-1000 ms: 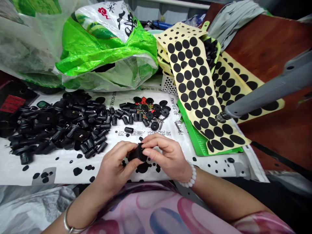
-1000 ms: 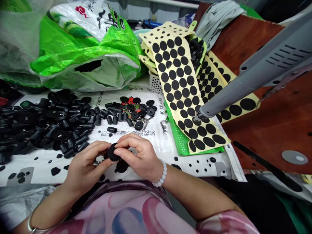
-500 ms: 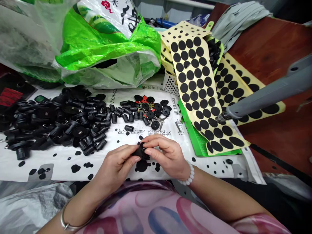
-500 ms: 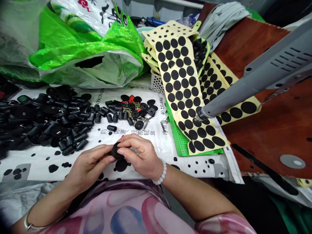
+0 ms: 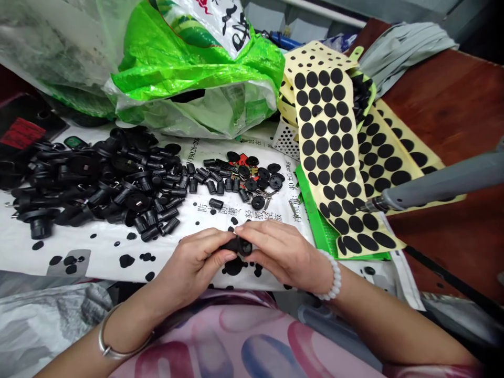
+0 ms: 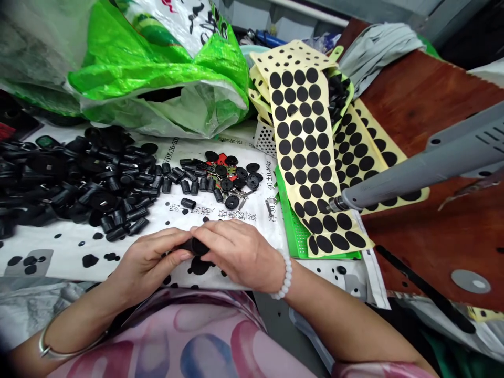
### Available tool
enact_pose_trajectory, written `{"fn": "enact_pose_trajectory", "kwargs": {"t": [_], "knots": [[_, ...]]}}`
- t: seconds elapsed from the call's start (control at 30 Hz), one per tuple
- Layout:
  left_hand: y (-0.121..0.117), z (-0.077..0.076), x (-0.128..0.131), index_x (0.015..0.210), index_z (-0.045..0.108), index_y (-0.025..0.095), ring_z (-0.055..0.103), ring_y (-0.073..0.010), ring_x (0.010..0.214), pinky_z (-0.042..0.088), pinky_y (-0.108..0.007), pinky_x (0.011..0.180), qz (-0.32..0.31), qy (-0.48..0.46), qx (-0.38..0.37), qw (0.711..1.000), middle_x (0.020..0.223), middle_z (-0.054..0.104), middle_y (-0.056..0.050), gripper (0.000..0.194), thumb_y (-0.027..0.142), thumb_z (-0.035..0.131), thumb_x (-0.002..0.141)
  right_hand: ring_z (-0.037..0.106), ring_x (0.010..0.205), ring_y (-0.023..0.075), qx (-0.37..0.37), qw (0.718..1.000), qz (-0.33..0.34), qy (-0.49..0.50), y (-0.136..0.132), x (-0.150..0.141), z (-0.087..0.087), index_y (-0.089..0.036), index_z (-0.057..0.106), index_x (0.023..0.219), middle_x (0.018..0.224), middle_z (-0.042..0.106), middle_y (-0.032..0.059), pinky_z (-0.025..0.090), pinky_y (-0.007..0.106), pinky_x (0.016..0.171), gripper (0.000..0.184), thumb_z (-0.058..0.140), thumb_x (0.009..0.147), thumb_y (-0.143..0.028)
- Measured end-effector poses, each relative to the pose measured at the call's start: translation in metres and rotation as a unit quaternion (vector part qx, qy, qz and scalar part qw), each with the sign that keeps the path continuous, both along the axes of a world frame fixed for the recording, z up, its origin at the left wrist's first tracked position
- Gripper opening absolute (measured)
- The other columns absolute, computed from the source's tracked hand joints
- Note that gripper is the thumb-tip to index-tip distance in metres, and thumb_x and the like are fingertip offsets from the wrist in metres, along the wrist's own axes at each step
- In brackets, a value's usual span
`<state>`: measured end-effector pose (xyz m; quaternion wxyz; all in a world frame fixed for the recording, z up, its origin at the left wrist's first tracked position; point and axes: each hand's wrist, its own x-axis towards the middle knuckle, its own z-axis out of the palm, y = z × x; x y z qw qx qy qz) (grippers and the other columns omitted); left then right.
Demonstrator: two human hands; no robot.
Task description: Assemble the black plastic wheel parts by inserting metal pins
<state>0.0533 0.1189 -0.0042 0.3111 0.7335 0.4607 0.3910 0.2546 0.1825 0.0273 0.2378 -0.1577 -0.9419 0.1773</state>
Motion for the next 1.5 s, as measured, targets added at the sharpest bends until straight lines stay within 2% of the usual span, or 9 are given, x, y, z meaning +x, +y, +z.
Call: {"fn": "enact_pose_trajectory", "kwargs": {"t": [0.2, 0.43, 0.57, 0.77, 0.87, 1.03, 1.17, 1.3, 1.5], "knots": [[0.001, -0.004, 0.000, 0.105, 0.060, 0.013, 0.059, -0.0112, 0.079, 0.045, -0.019, 0.070, 0.033, 0.005, 0.054, 0.998, 0.088, 0.064, -0.004, 0.019, 0.016, 0.051, 0.089, 0.059, 0.056, 0.0131, -0.055, 0.994, -0.091, 0.020, -0.004, -0.012, -0.002, -0.011, 0.058, 0.098, 0.068, 0.063, 0.0037, 0.047, 0.023, 0.053, 0.042, 0.048, 0.090, -0.050], [0.001, -0.007, 0.000, 0.100, 0.061, 0.016, 0.058, -0.0120, 0.075, 0.045, -0.022, 0.068, 0.010, -0.023, 0.005, 1.000, 0.083, 0.062, -0.003, 0.015, 0.019, 0.051, 0.089, 0.064, 0.081, 0.0225, 0.065, 0.995, -0.023, -0.077, 0.001, -0.011, 0.009, -0.008, 0.053, 0.116, 0.099, 0.065, 0.0162, 0.051, 0.034, 0.071, 0.053, 0.035, 0.094, -0.052], [0.000, -0.008, 0.001, 0.100, 0.061, 0.015, 0.057, -0.0129, 0.075, 0.045, -0.023, 0.067, 0.012, -0.007, 0.014, 1.000, 0.084, 0.062, -0.005, 0.017, 0.020, 0.049, 0.090, 0.060, 0.056, 0.0183, 0.005, 0.989, -0.078, -0.126, 0.003, -0.012, 0.010, -0.009, 0.062, 0.091, 0.068, 0.064, 0.0076, 0.047, 0.029, 0.052, 0.060, 0.029, 0.092, -0.060], [0.003, -0.010, 0.000, 0.101, 0.060, 0.015, 0.060, -0.0154, 0.076, 0.050, -0.026, 0.069, 0.048, 0.064, 0.059, 0.995, 0.085, 0.065, -0.006, 0.019, 0.024, 0.046, 0.092, 0.063, 0.078, 0.0213, -0.021, 0.997, -0.057, -0.041, -0.002, -0.014, 0.004, -0.008, 0.049, 0.122, 0.095, 0.065, 0.0147, 0.052, 0.033, 0.066, 0.039, 0.039, 0.096, -0.036], [0.002, -0.018, 0.003, 0.106, 0.059, 0.013, 0.063, -0.0194, 0.080, 0.053, -0.032, 0.071, 0.093, 0.156, 0.130, 0.975, 0.088, 0.066, -0.010, 0.023, 0.020, 0.042, 0.092, 0.060, 0.063, 0.0168, -0.224, 0.967, -0.124, 0.012, -0.005, -0.022, -0.009, -0.012, 0.056, 0.106, 0.078, 0.064, 0.0074, 0.051, 0.028, 0.055, 0.026, 0.049, 0.091, -0.032], [0.003, -0.027, 0.001, 0.110, 0.058, 0.015, 0.065, -0.0223, 0.080, 0.055, -0.034, 0.071, 0.120, 0.185, 0.181, 0.959, 0.090, 0.068, -0.012, 0.026, 0.020, 0.041, 0.091, 0.042, 0.042, 0.0048, -0.554, 0.808, -0.172, 0.101, -0.005, -0.039, -0.024, -0.014, 0.054, 0.091, 0.068, 0.056, -0.0018, 0.037, 0.017, 0.036, 0.029, 0.062, 0.080, -0.040], [0.014, -0.009, -0.034, 0.120, 0.054, 0.025, 0.064, -0.0232, 0.091, 0.053, -0.034, 0.083, 0.153, 0.206, 0.198, 0.946, 0.101, 0.068, -0.007, 0.034, 0.019, 0.050, 0.088, 0.046, 0.049, 0.0060, -0.459, 0.873, -0.139, 0.091, 0.006, -0.042, -0.017, -0.014, 0.057, 0.104, 0.074, 0.059, -0.0009, 0.039, 0.018, 0.045, 0.037, 0.067, 0.078, -0.038], [0.034, 0.024, -0.084, 0.132, 0.047, 0.025, 0.059, -0.0317, 0.103, 0.045, -0.048, 0.092, 0.332, 0.280, 0.204, 0.877, 0.112, 0.063, -0.012, 0.048, 0.027, 0.056, 0.085, 0.054, 0.061, 0.0095, -0.252, 0.946, -0.204, 0.000, 0.031, -0.033, 0.004, -0.012, 0.061, 0.105, 0.089, 0.064, 0.0054, 0.043, 0.023, 0.058, 0.032, 0.067, 0.081, -0.033], [0.053, 0.040, -0.092, 0.125, 0.055, 0.015, 0.056, -0.0316, 0.108, 0.043, -0.044, 0.096, 0.402, 0.322, 0.194, 0.835, 0.117, 0.060, -0.015, 0.048, 0.036, 0.058, 0.082, 0.058, 0.080, 0.0172, -0.044, 0.927, -0.314, -0.201, 0.079, -0.027, 0.028, -0.015, 0.065, 0.100, 0.092, 0.064, 0.0065, 0.039, 0.027, 0.066, 0.019, 0.054, 0.091, -0.028]]}}
